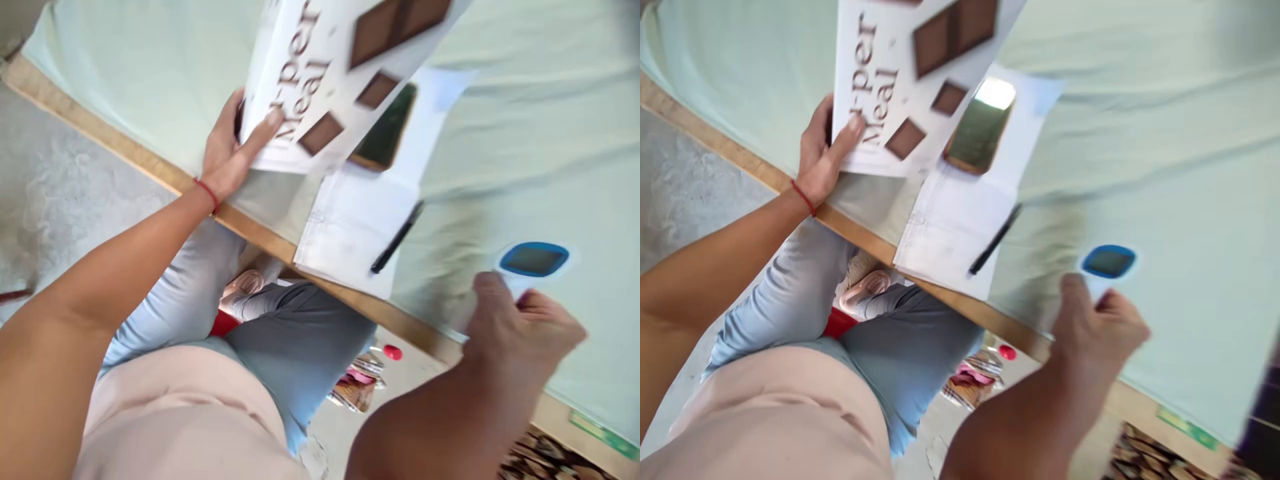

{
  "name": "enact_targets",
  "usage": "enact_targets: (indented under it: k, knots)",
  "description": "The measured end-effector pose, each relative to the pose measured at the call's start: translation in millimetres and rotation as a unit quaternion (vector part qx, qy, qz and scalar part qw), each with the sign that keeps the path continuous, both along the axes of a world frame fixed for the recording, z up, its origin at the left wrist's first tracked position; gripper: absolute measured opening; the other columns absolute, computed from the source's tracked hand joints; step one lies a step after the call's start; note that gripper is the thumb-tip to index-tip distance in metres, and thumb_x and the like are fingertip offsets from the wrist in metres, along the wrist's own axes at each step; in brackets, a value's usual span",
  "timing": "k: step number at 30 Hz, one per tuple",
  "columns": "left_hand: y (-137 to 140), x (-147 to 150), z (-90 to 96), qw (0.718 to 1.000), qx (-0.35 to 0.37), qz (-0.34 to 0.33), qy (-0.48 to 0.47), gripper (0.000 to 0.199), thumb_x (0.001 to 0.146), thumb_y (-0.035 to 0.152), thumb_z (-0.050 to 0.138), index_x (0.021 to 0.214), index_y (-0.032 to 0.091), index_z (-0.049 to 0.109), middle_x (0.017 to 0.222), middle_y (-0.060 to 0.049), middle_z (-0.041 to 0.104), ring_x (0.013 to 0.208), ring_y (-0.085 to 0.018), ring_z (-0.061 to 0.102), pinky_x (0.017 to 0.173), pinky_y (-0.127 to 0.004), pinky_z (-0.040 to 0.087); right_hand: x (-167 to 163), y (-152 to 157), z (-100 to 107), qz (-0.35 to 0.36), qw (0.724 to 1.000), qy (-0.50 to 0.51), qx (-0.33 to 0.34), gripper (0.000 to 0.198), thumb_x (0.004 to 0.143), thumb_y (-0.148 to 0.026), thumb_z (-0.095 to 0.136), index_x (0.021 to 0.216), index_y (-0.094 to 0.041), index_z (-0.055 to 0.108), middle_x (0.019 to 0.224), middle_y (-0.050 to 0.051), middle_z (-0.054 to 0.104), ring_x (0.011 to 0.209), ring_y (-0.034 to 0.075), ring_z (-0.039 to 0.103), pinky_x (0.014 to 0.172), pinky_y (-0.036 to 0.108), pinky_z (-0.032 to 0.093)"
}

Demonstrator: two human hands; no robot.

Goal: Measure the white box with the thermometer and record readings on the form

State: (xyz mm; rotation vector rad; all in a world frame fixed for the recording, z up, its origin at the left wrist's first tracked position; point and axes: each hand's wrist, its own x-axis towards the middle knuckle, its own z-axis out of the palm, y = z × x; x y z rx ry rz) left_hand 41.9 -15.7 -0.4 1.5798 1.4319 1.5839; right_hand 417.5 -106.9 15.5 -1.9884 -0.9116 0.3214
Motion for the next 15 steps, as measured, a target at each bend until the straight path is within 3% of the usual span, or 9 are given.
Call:
enact_targets:
  k: [1, 3, 5, 8, 11, 15]
  knots:
    - [-2, -1, 3.9, 1.000, -0.008, -0.007, 0.005, 0.045, 0.088, 0.062, 0.055, 0.118, 0.029, 0.054, 0.119, -0.001, 0.067, 0.116, -0.022, 0.064, 0.100, -0.038, 0.054, -24, -1, 8, -0.009, 0.998, 0.049, 0.032, 0.029, 0.055, -0.048, 0.068, 0.045, -0.022, 0.057, 0.047, 0.002, 0.041, 0.050, 0.015, 0.040, 0.056, 0.045, 0.024]
    - [-4, -4, 10.6, 1.000, -0.009, -0.007, 0.016, 0.055, 0.086, 0.069, 0.053, 0.119, 0.026, 0.057, 0.115, -0.003, 0.068, 0.115, -0.026, 0.064, 0.099, -0.043, 0.053, -75, 0, 20, 0.051, 0.975, 0.182, 0.114, 0.031, 0.051, -0.050, 0.070, 0.060, -0.022, 0.063, 0.057, 0.005, 0.053, 0.052, 0.017, 0.046, 0.052, 0.040, 0.031]
    - [-4, -7, 14.5, 1.000, -0.001, -0.003, 0.007, 0.060, 0.085, 0.071, 0.053, 0.118, 0.022, 0.059, 0.113, -0.007, 0.069, 0.111, -0.028, 0.064, 0.097, -0.041, 0.053, -123, 3, 27, 0.148, 0.941, 0.293, 0.081, 0.031, 0.051, -0.046, 0.073, 0.065, -0.020, 0.061, 0.062, 0.005, 0.057, 0.051, 0.015, 0.048, 0.048, 0.033, 0.035]
    - [-1, -13, 16.1, 1.000, -0.001, -0.001, 0.009, 0.056, 0.086, 0.067, 0.054, 0.114, 0.019, 0.063, 0.108, -0.008, 0.070, 0.105, -0.026, 0.065, 0.092, -0.037, 0.054, -179, 9, 26, 0.267, 0.896, 0.352, 0.034, 0.031, 0.066, -0.048, 0.067, 0.065, -0.020, 0.056, 0.056, 0.000, 0.051, 0.048, 0.012, 0.043, 0.044, 0.027, 0.035]
    - [2, -16, 16.5, 1.000, -0.001, 0.018, 0.024, 0.052, 0.086, 0.064, 0.055, 0.111, 0.019, 0.064, 0.102, -0.006, 0.071, 0.094, -0.024, 0.066, 0.083, -0.034, 0.055, -210, 20, 22, 0.334, 0.867, 0.366, 0.043, 0.033, 0.072, -0.051, 0.062, 0.067, -0.020, 0.052, 0.058, -0.002, 0.050, 0.051, 0.011, 0.041, 0.048, 0.025, 0.036]
    - [4, -18, 20.7, 0.997, -0.012, 0.045, 0.058, 0.057, 0.086, 0.066, 0.052, 0.111, 0.017, 0.064, 0.099, -0.006, 0.071, 0.092, -0.023, 0.065, 0.083, -0.034, 0.054, -225, 37, 20, 0.374, 0.840, 0.390, 0.044, 0.035, 0.071, -0.053, 0.063, 0.067, -0.020, 0.051, 0.061, -0.002, 0.050, 0.055, 0.010, 0.041, 0.053, 0.024, 0.035]
